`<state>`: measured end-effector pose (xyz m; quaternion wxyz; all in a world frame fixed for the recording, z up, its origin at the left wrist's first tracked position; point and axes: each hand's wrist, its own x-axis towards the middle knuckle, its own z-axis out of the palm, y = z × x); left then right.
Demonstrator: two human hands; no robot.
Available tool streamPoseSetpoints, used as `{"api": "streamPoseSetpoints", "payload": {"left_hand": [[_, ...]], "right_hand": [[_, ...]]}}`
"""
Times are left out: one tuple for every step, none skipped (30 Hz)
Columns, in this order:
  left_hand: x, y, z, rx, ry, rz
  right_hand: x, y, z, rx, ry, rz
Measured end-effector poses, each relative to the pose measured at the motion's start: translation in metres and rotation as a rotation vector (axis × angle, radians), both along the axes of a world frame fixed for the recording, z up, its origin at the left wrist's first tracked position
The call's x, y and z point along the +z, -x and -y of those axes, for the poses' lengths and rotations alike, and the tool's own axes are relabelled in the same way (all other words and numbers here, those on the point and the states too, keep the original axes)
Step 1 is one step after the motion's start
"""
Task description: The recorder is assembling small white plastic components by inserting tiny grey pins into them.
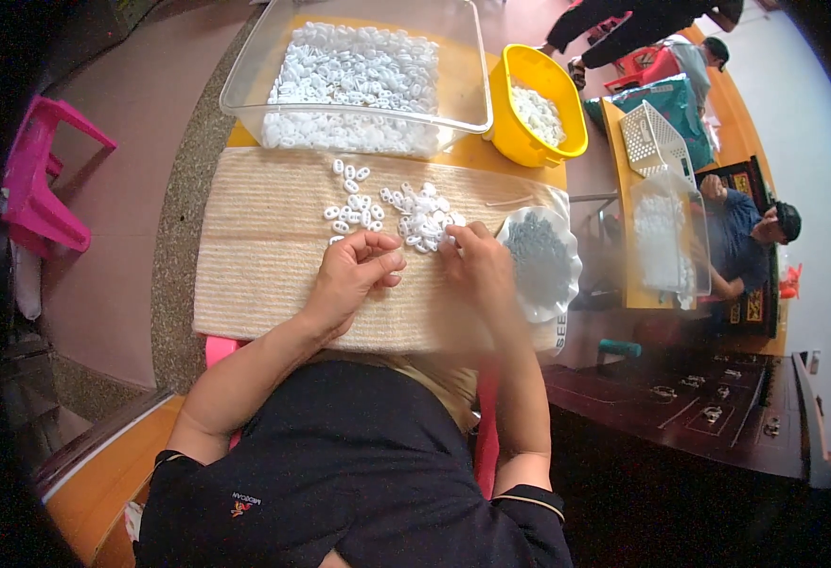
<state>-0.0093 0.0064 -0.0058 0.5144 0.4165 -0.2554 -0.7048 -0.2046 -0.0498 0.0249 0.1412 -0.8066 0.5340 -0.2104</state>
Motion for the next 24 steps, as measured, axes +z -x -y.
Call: {"api": "streamPoseSetpoints", "payload": {"left_hand": [[-0.001,0.000,0.000,0.005,0.003,-0.005],[0.000,0.001,0.000,0.004,0.004,-0.004],[0.001,0.001,0.000,0.001,0.000,-0.004],[0.002,0.001,0.000,-0.003,-0.004,-0.003],[0.003,0.000,0.000,-0.003,-0.004,-0.003],[0.003,0.000,0.000,-0.008,-0.012,0.000],[0.003,0.000,0.000,-0.013,-0.020,0.004],[0.003,0.000,0.000,-0.014,-0.020,0.004],[0.003,0.000,0.000,-0.013,-0.019,0.009],[0.002,0.001,0.000,-0.012,-0.019,0.013],[0.002,0.001,0.000,-0.012,-0.019,0.014],[0.001,0.000,0.000,-0.012,-0.017,0.009],[0.001,0.000,0.000,-0.012,-0.015,0.003],[0.001,0.001,0.000,-0.013,-0.015,0.003],[0.001,0.001,0.000,-0.013,-0.018,0.006],[0.001,0.001,0.000,-0.012,-0.022,0.008],[0.001,0.001,0.000,-0.012,-0.022,0.009],[0.001,0.001,0.000,-0.017,-0.022,0.009],[0.001,0.001,0.000,-0.021,-0.023,0.008],[0.002,0.000,0.000,-0.021,-0.023,0.009],[0.002,0.000,0.000,-0.023,-0.022,0.006],[0.002,0.000,0.000,-0.026,-0.021,0.004],[0.001,0.000,0.000,-0.025,-0.021,0.004],[0.000,0.000,0.000,-0.023,-0.016,-0.003]], "right_hand": [[-0.002,0.000,0.001,0.009,-0.009,0.002],[-0.003,0.001,0.001,0.016,-0.017,0.003],[-0.003,0.001,0.002,0.016,-0.017,0.003],[-0.004,0.000,0.002,0.017,-0.006,0.017],[-0.004,0.000,0.003,0.019,0.004,0.030],[-0.005,0.000,0.003,0.018,0.004,0.030],[-0.005,0.000,0.003,0.007,-0.017,0.041],[-0.006,0.000,0.004,-0.004,-0.037,0.053],[-0.006,0.000,0.004,-0.004,-0.036,0.053],[-0.007,0.001,0.005,-0.005,-0.040,0.056],[-0.006,0.001,0.005,-0.006,-0.045,0.059],[-0.005,0.000,0.005,-0.006,-0.044,0.060],[-0.003,-0.001,0.004,-0.013,-0.022,0.030],[-0.002,-0.002,0.004,-0.021,0.000,0.000],[-0.001,-0.002,0.004,-0.022,0.001,0.000],[-0.001,-0.001,0.005,-0.015,0.015,-0.012],[-0.001,-0.002,0.005,-0.007,0.029,-0.024],[0.000,-0.002,0.006,-0.007,0.029,-0.023],[0.002,-0.003,0.006,-0.012,-0.017,-0.054],[0.005,-0.005,0.006,-0.016,-0.064,-0.084],[0.008,-0.007,0.007,-0.016,-0.065,-0.084],[0.012,-0.010,0.007,-0.017,-0.097,-0.100],[0.015,-0.013,0.007,-0.018,-0.129,-0.117],[0.016,-0.015,0.007,-0.018,-0.129,-0.116]]}}
